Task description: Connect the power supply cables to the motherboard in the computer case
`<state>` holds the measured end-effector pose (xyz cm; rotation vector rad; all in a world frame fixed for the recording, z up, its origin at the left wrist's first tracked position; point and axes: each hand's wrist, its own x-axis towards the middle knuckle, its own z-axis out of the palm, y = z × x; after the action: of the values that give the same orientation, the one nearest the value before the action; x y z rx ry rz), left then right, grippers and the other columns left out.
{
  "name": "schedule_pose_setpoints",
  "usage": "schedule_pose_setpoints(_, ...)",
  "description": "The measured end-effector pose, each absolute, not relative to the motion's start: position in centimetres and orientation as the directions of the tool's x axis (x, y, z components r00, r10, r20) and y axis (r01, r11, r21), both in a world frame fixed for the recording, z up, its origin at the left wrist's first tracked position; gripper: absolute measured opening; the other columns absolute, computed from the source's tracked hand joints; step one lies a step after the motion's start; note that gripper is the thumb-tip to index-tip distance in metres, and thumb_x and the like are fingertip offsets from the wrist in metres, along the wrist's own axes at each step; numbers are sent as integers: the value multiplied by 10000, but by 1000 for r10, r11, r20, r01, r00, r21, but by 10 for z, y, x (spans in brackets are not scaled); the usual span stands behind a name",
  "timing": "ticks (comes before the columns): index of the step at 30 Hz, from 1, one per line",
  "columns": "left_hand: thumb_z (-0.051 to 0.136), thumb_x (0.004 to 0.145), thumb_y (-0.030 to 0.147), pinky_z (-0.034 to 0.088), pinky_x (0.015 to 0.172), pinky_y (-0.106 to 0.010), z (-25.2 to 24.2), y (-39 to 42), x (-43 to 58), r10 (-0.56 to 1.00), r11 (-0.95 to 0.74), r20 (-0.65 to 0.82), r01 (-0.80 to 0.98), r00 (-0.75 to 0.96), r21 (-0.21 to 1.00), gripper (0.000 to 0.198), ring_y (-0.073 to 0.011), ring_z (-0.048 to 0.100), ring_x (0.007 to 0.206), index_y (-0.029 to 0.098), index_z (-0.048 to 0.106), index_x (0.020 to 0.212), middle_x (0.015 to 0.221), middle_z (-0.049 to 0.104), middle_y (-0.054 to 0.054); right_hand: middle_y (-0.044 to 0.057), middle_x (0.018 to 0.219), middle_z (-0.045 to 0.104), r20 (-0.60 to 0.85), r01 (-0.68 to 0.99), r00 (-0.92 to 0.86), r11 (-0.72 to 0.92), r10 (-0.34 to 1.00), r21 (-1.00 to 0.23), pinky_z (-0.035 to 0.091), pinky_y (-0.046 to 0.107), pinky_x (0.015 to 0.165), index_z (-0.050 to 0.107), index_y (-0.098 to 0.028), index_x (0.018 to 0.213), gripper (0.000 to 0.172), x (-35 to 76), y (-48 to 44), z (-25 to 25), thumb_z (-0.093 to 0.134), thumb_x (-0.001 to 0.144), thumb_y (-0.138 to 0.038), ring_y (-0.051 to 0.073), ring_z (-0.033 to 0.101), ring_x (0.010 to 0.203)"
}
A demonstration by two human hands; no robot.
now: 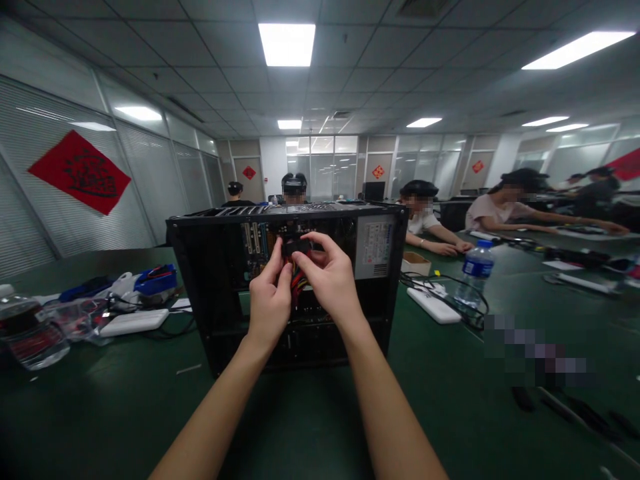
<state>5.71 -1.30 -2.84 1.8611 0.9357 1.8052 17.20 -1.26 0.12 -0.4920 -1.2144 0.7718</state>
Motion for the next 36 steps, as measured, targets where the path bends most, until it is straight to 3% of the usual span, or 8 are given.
schedule_pose_setpoints(6, 490, 995, 335, 487, 1035, -314, -28, -12, 56, 717, -655, 693, 265, -77, 707, 551, -228, 644, 1179, 178, 423, 1519, 1389, 622, -79, -14, 772, 727, 649, -195, 174, 672, 741, -715, 545, 204, 581, 660, -195, 1040, 280, 166, -9, -5, 747, 778, -245, 130, 677, 649)
schedule_pose_setpoints(9, 470, 1002, 317, 488, 1037, -316, -23, -17, 56, 714, -659, 697, 277, -63, 700, 543, -232, 632, 1205, 201, 410, 1529, 1413, 603, -72, -28, 711, 704, 652, -187, 205, 683, 730, -706, 525, 196, 539, 640, -198, 1031, 275, 162, -12, -5, 737, 781, -256, 129, 661, 607)
schedule_pose_setpoints(14, 472, 995, 251, 450, 1109, -316, -23, -20, 63, 695, -702, 715, 142, -80, 698, 565, -209, 570, 1304, 229, 369, 1550, 1414, 604, -63, 10, 841, 745, 665, -164, 268, 713, 697, -681, 573, 228, 624, 646, -189, 1045, 313, 159, -17, -3, 756, 760, -254, 154, 711, 714)
schedule_pose_setpoints(20, 525, 957, 272, 546, 919, -297, -16, -18, 60, 731, -679, 682, 64, -33, 731, 389, -206, 699, 1019, 164, 644, 1312, 1201, 723, -80, 32, 917, 758, 690, -106, 283, 737, 666, -668, 603, 285, 719, 646, -193, 1079, 340, 163, -15, -5, 757, 773, -293, 194, 737, 817)
schedule_pose_setpoints(24, 548, 916, 261, 544, 781, -271, -17, 6, 38, 810, -585, 565, 244, 153, 773, 300, -209, 709, 882, 150, 744, 1114, 994, 773, -60, 48, 922, 764, 652, 1, 222, 669, 725, -743, 587, 303, 720, 616, -185, 1122, 375, 174, 13, -24, 727, 806, -355, 211, 738, 821)
schedule_pose_setpoints(28, 488, 933, 245, 515, 808, -270, -43, 45, 22, 929, -367, 317, 573, 190, 733, 302, -209, 708, 910, 131, 768, 946, 952, 779, -73, 71, 880, 760, 539, 325, 280, 450, 794, -832, 541, 306, 742, 631, -148, 1138, 326, 185, 49, -60, 676, 857, -307, 233, 733, 843)
schedule_pose_setpoints(32, 468, 938, 270, 494, 722, -272, -72, 67, 22, 956, -292, 223, 675, 189, 678, 353, -207, 704, 814, 125, 777, 846, 841, 773, -79, 106, 976, 756, 479, 640, 291, 204, 828, -741, 500, 314, 814, 634, -150, 1226, 340, 189, 63, -81, 655, 909, -271, 257, 721, 947)
schedule_pose_setpoints(36, 531, 877, 239, 473, 684, -260, -84, 76, 32, 967, -256, 141, 764, 214, 592, 290, -188, 691, 749, 171, 765, 720, 766, 758, -54, 103, 1002, 754, 408, 736, 212, 130, 888, -665, 486, 300, 822, 663, -178, 1189, 311, 188, 64, -86, 686, 890, -259, 256, 712, 989)
